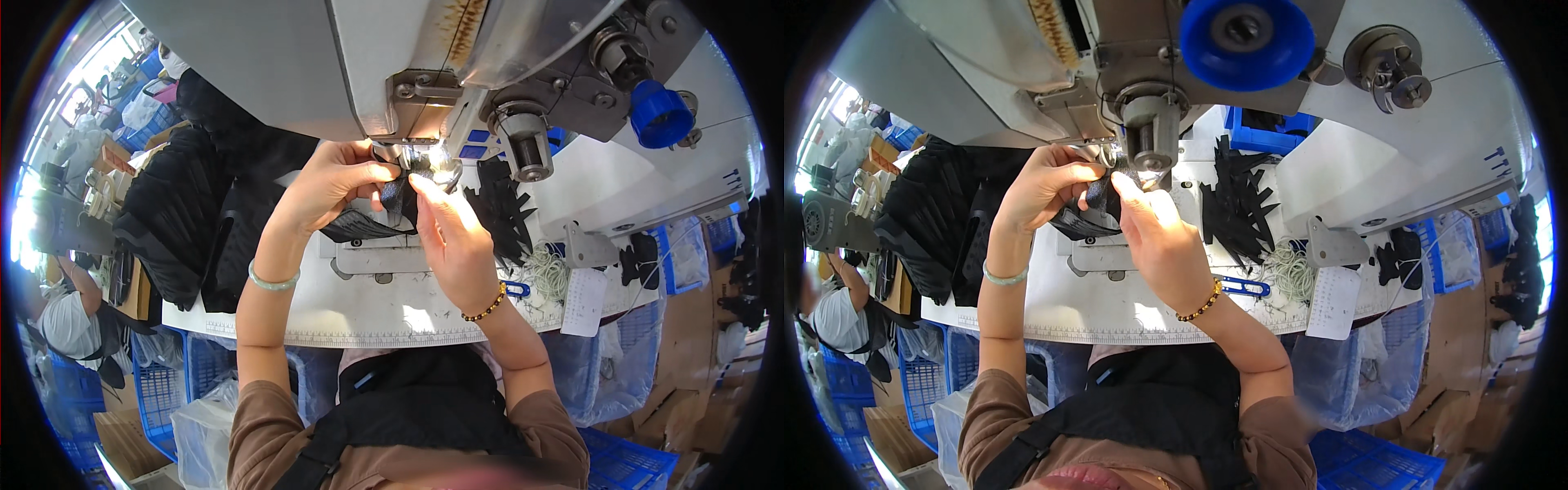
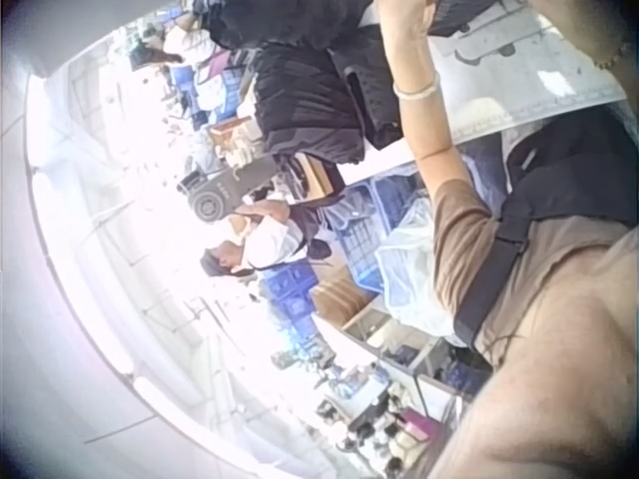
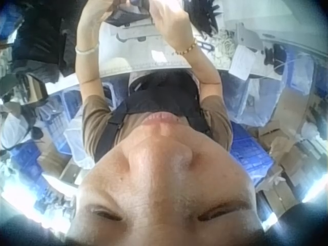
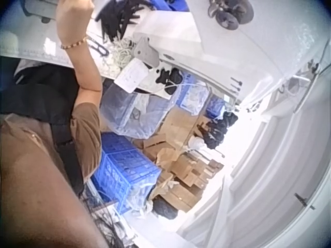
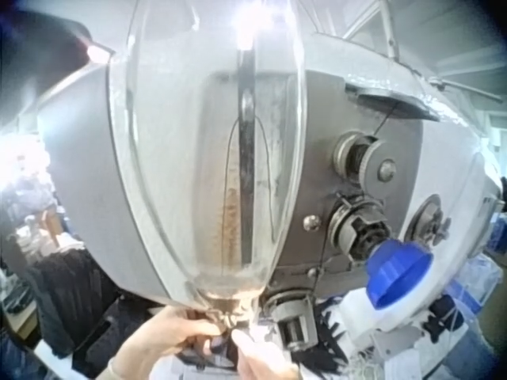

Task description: Stitch and align shoe parts using an industrial sewing machine.

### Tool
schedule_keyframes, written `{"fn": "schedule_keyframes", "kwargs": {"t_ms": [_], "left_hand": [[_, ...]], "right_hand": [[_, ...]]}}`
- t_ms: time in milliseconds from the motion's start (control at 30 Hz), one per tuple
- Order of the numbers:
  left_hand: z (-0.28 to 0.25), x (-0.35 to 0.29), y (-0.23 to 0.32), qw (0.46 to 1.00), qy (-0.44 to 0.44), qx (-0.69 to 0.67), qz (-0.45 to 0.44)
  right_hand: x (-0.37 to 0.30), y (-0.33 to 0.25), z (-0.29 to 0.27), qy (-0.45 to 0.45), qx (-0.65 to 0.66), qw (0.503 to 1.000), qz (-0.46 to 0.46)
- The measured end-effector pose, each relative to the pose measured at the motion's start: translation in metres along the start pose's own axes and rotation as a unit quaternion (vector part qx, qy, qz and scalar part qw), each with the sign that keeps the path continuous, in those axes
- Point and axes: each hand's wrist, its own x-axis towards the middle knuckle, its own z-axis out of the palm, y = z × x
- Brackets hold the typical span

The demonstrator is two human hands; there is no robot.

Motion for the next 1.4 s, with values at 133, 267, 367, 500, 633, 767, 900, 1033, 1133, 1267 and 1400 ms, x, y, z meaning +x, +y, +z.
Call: {"fn": "schedule_keyframes", "kwargs": {"t_ms": [133,267,367,500,633,767,900,1033,1133,1267,1400], "left_hand": [[0.000,0.001,0.001,1.000,-0.005,-0.006,-0.001],[-0.004,0.002,0.001,1.000,0.000,0.016,-0.015],[-0.003,0.002,-0.001,1.000,0.007,0.006,-0.005],[-0.003,0.003,-0.001,1.000,-0.001,0.006,-0.008],[0.001,0.001,-0.001,1.000,0.006,0.000,0.006],[0.003,-0.001,-0.001,1.000,0.020,-0.005,0.011],[-0.002,0.000,-0.002,1.000,-0.003,-0.010,-0.006],[-0.001,0.002,-0.003,1.000,0.014,-0.010,-0.007],[-0.002,0.003,-0.007,1.000,0.027,-0.011,0.001],[0.000,0.004,-0.008,0.999,0.041,-0.032,0.013],[-0.001,0.008,-0.010,0.998,0.048,-0.027,0.042]], "right_hand": [[0.001,0.001,0.001,0.000,0.009,1.000,-0.001],[0.001,0.001,-0.001,-0.005,0.006,1.000,0.003],[0.000,0.004,0.001,-0.004,-0.005,1.000,-0.002],[0.000,0.009,0.003,0.027,-0.013,0.999,-0.044],[0.000,0.007,0.002,0.021,-0.026,0.999,-0.036],[0.002,-0.003,-0.002,-0.016,-0.020,1.000,0.008],[0.003,-0.002,-0.003,-0.009,-0.007,1.000,0.005],[0.004,0.007,0.001,0.022,0.058,0.998,-0.003],[0.006,0.001,-0.004,-0.008,0.197,0.968,0.155],[0.011,-0.002,-0.009,-0.008,0.276,0.933,0.229],[0.011,-0.001,-0.009,0.009,0.287,0.930,0.229]]}}
